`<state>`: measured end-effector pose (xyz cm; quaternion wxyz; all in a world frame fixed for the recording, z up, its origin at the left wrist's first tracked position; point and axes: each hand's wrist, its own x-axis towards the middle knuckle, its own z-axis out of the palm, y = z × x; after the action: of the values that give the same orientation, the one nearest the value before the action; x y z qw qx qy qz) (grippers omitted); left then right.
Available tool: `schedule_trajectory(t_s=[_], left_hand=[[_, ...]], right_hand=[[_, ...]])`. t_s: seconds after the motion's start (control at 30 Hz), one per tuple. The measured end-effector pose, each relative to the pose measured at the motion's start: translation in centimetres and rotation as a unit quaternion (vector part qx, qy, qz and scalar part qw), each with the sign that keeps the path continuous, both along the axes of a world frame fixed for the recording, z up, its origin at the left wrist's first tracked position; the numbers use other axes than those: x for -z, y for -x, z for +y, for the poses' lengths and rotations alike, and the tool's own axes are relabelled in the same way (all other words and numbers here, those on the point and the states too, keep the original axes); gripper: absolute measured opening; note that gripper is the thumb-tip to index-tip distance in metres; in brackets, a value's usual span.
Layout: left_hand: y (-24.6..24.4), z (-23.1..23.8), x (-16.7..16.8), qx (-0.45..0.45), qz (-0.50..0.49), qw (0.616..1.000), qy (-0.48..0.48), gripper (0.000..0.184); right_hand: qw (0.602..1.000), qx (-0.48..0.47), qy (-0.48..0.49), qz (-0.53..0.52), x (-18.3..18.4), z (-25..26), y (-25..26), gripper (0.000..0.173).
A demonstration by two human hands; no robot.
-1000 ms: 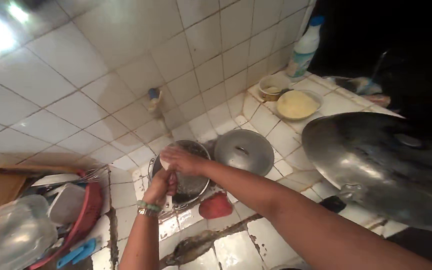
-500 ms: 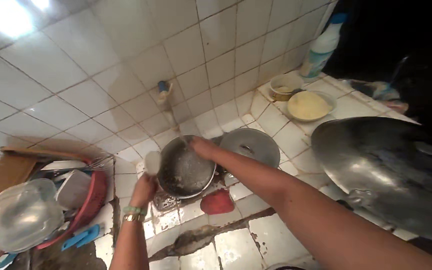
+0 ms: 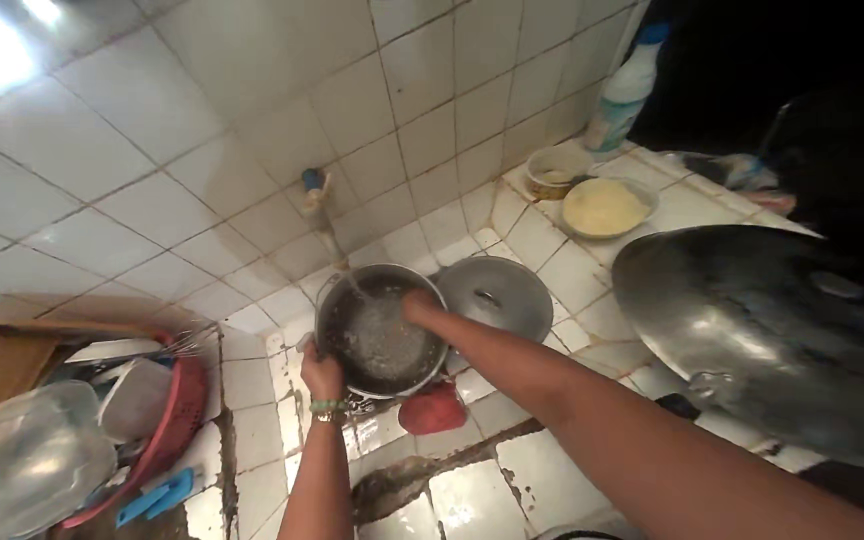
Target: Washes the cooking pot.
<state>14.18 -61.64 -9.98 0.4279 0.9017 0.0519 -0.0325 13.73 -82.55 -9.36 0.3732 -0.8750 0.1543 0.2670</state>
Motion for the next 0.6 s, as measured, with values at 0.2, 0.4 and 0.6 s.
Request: schedule_trajectory(t_s=[0.2, 0.4, 0.6], left_hand=[[1.2, -2.1, -3.4, 0.171, -0.065, 0.98, -0.083, 0.057], [-1.1, -0.7, -3.8, 0.232, -0.183, 0.952, -0.073, 0.051], [-2.5, -1.8, -5.0, 0.182, -0.098, 0.975, -0.085, 0.042]], right_hand=[[0.986, 0.073, -0.101, -0.114, -1.3, 3.9, -4.6, 0.04], [0.946, -0.197, -0.151, -0.21, 3.7, 10.9, 0.0, 0.042], [0.945, -0.145, -0.143, -0.255, 0.0, 8.7, -2.1, 0.04]])
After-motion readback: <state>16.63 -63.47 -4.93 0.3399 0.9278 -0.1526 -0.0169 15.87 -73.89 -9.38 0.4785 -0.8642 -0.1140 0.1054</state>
